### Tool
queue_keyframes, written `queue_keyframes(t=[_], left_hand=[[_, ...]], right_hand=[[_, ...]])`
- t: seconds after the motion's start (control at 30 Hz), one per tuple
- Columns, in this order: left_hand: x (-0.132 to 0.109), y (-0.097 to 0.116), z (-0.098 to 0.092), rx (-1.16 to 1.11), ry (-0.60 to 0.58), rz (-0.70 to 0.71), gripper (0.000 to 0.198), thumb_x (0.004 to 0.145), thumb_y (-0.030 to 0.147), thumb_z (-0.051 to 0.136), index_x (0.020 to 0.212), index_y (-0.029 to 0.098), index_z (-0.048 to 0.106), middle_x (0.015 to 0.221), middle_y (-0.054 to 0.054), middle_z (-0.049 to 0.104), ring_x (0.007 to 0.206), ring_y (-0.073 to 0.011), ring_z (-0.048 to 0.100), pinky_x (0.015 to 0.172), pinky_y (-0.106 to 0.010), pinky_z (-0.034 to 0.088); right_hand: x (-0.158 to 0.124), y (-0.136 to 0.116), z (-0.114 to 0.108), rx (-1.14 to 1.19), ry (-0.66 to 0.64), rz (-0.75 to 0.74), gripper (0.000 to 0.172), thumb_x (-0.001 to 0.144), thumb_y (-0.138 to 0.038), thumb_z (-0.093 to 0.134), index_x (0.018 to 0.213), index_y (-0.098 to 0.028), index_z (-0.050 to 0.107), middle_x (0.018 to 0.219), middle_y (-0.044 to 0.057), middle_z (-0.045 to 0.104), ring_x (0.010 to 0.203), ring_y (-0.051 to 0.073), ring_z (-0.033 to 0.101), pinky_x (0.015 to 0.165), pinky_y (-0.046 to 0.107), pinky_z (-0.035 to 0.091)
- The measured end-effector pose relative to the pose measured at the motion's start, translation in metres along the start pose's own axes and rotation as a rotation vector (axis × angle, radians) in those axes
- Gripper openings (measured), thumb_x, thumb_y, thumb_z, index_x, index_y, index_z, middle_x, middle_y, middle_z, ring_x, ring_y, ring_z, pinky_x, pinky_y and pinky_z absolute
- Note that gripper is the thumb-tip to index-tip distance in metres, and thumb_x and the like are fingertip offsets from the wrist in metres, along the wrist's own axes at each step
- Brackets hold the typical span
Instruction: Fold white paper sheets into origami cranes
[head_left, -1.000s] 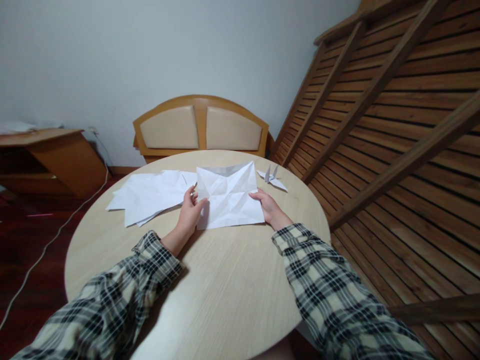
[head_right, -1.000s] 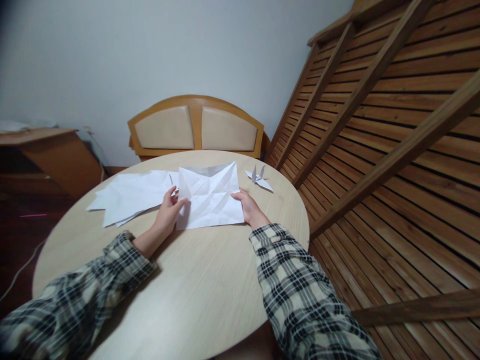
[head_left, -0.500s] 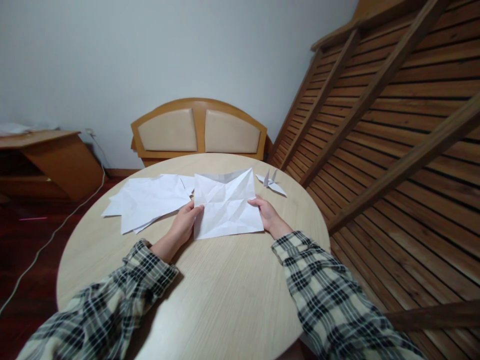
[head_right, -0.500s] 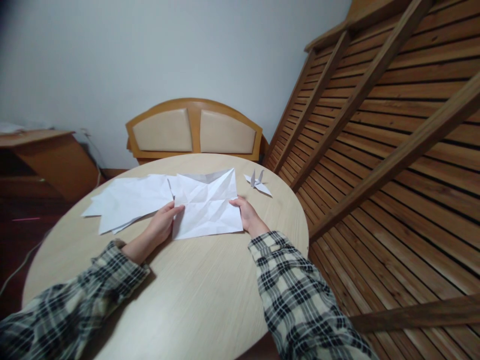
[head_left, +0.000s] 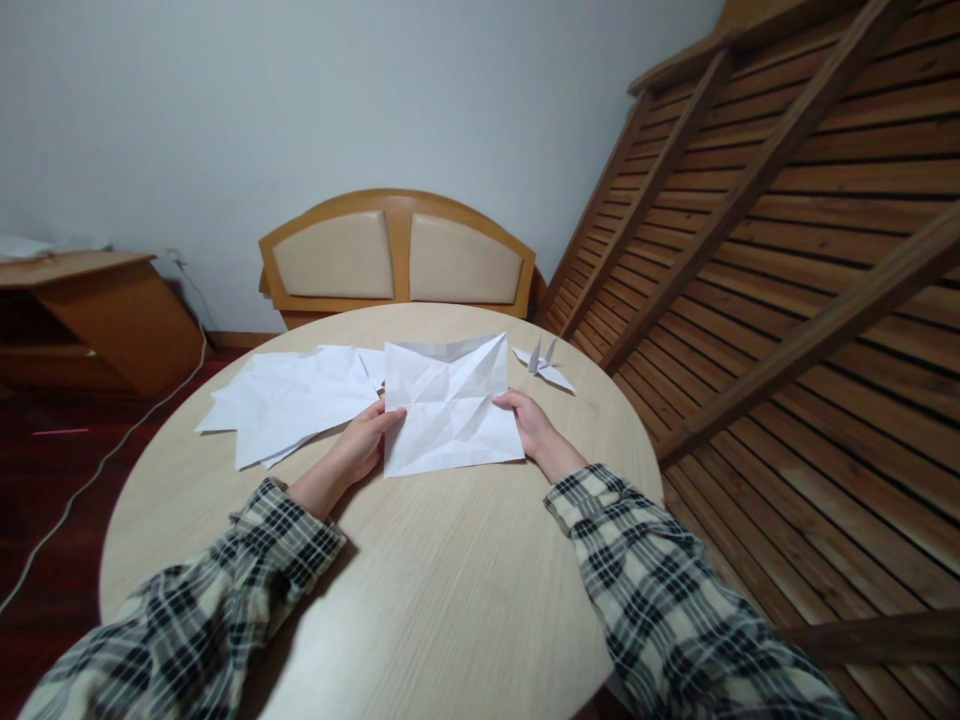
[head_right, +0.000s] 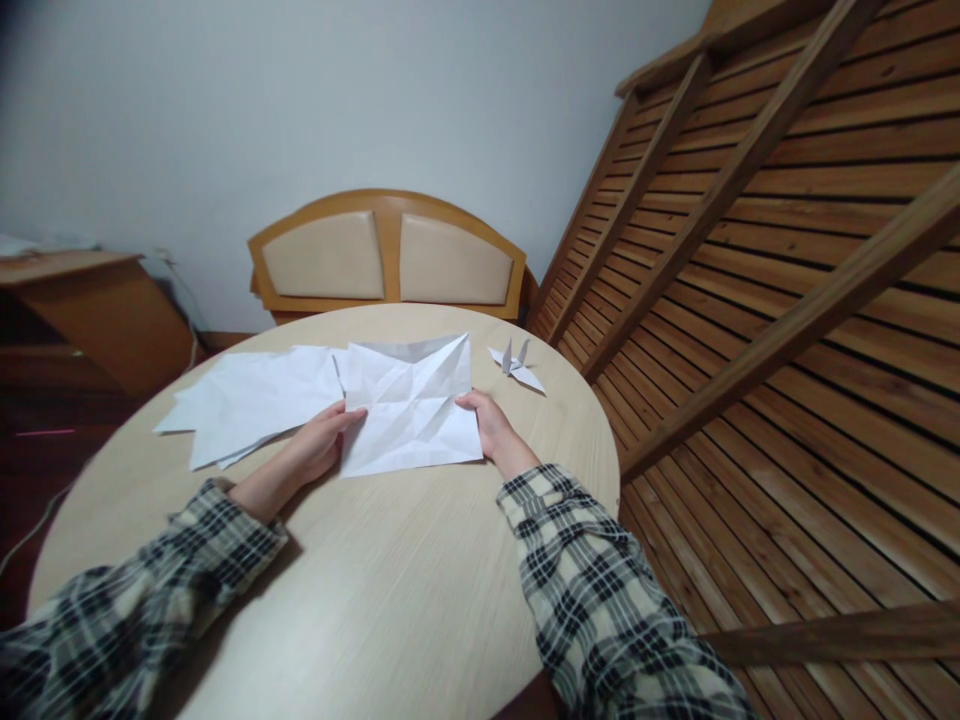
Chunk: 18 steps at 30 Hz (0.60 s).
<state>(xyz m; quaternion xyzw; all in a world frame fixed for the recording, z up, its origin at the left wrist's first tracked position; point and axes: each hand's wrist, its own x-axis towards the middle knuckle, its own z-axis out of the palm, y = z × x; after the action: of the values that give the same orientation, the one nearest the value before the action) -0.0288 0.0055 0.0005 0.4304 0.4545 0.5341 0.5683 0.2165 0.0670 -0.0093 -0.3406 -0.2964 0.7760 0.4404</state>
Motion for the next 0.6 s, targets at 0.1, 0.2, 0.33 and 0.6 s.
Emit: queue_keyframes(t=[0.1, 0.2, 0.33, 0.6], left_hand=[[0.0005, 0.0027, -0.0053, -0.048, -0.092, -0.083, 0.03, 0.081, 0.019, 0.065, 0.111, 0.017, 0.065, 0.113, -0.012, 0.07, 0.097, -0.0245, 0.068, 0.087, -0.038, 0.057], [0.0015, 0.0051, -0.0078, -0.102, -0.118, -0.141, 0.033, 0.082, 0.014, 0.065, 0.115, 0.015, 0.063, 0.113, -0.013, 0.07, 0.096, -0.0235, 0.068, 0.087, -0.036, 0.057], [0.0041, 0.0053, -0.0089, -0.152, -0.106, -0.161, 0.028, 0.085, 0.011, 0.062, 0.112, 0.015, 0.064, 0.11, -0.011, 0.071, 0.09, -0.0211, 0.069, 0.082, -0.033, 0.058], [0.0068, 0.0028, -0.0102, -0.173, -0.051, -0.172, 0.022, 0.085, 0.009, 0.06, 0.107, 0.012, 0.062, 0.102, -0.011, 0.071, 0.08, -0.0182, 0.068, 0.074, -0.029, 0.058]], right_hand=[[0.0027, -0.0001, -0.0037, -0.019, -0.035, -0.003, 0.023, 0.068, -0.013, 0.055, 0.089, -0.014, 0.063, 0.071, 0.006, 0.071, 0.061, 0.021, 0.066, 0.073, 0.038, 0.056], [0.0034, -0.0002, -0.0061, -0.036, -0.028, -0.021, 0.019, 0.068, -0.013, 0.057, 0.087, -0.015, 0.063, 0.07, 0.005, 0.071, 0.062, 0.021, 0.066, 0.071, 0.036, 0.056], [0.003, -0.0001, -0.0059, -0.089, -0.054, -0.103, 0.021, 0.07, -0.011, 0.061, 0.09, -0.016, 0.063, 0.076, 0.004, 0.073, 0.065, 0.02, 0.067, 0.071, 0.035, 0.056], [0.0061, 0.0019, -0.0097, -0.139, -0.08, -0.156, 0.021, 0.07, -0.013, 0.067, 0.091, -0.015, 0.064, 0.078, 0.006, 0.072, 0.065, 0.019, 0.067, 0.072, 0.034, 0.055]])
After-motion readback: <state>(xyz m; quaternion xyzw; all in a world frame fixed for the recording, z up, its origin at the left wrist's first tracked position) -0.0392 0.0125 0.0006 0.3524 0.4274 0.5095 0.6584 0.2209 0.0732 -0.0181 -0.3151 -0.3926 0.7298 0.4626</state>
